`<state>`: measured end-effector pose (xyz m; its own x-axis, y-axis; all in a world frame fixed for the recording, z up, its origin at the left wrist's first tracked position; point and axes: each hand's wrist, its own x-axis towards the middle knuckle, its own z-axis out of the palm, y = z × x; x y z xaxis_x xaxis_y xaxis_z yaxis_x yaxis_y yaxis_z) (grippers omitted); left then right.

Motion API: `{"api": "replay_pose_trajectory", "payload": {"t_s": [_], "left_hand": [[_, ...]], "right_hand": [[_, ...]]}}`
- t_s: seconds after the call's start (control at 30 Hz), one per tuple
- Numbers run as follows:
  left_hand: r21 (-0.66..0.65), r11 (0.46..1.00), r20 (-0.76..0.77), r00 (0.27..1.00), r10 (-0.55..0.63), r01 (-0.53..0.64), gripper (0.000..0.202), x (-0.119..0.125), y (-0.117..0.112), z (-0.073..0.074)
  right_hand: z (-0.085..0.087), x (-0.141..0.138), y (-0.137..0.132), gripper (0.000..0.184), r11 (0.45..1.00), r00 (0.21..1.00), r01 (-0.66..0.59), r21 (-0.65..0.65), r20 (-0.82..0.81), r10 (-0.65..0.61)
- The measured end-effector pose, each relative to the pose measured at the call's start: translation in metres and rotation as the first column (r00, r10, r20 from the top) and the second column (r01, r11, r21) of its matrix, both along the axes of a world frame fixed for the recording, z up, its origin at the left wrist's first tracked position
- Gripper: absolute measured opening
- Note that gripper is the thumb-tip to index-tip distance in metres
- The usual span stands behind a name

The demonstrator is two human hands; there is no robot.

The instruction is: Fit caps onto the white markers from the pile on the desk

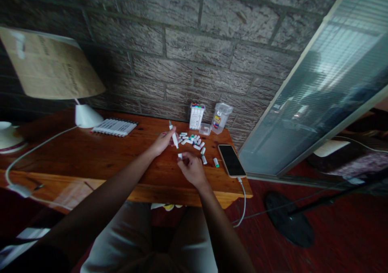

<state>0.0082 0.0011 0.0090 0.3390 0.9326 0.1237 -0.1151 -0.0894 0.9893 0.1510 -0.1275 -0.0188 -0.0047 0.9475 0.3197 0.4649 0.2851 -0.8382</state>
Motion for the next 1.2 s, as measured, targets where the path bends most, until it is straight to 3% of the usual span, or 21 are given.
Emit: {"api": "replay_pose_trajectory", "payload": {"t_s": [0.3, 0.87, 1.2], "left_hand": [[0.048, 0.997, -0.076, 0.996, -0.055, 0.059, 0.068, 0.002, -0.010, 0.004], [0.105, 0.980, -0.157, 0.976, -0.152, 0.170, 0.066, 0.002, -0.012, -0.003], [0.206, 0.955, -0.287, 0.946, -0.149, 0.213, 0.062, 0.001, -0.010, -0.010]], "right_hand": [[0.004, -0.002, -0.002, 0.036, 0.998, 0.997, 0.049, -0.046, 0.067, -0.046], [-0.001, -0.001, 0.000, 0.042, 0.995, 0.994, -0.031, -0.090, -0.106, 0.021], [0.008, 0.000, -0.004, 0.040, 1.000, 0.999, 0.022, -0.020, 0.041, -0.022]]}}
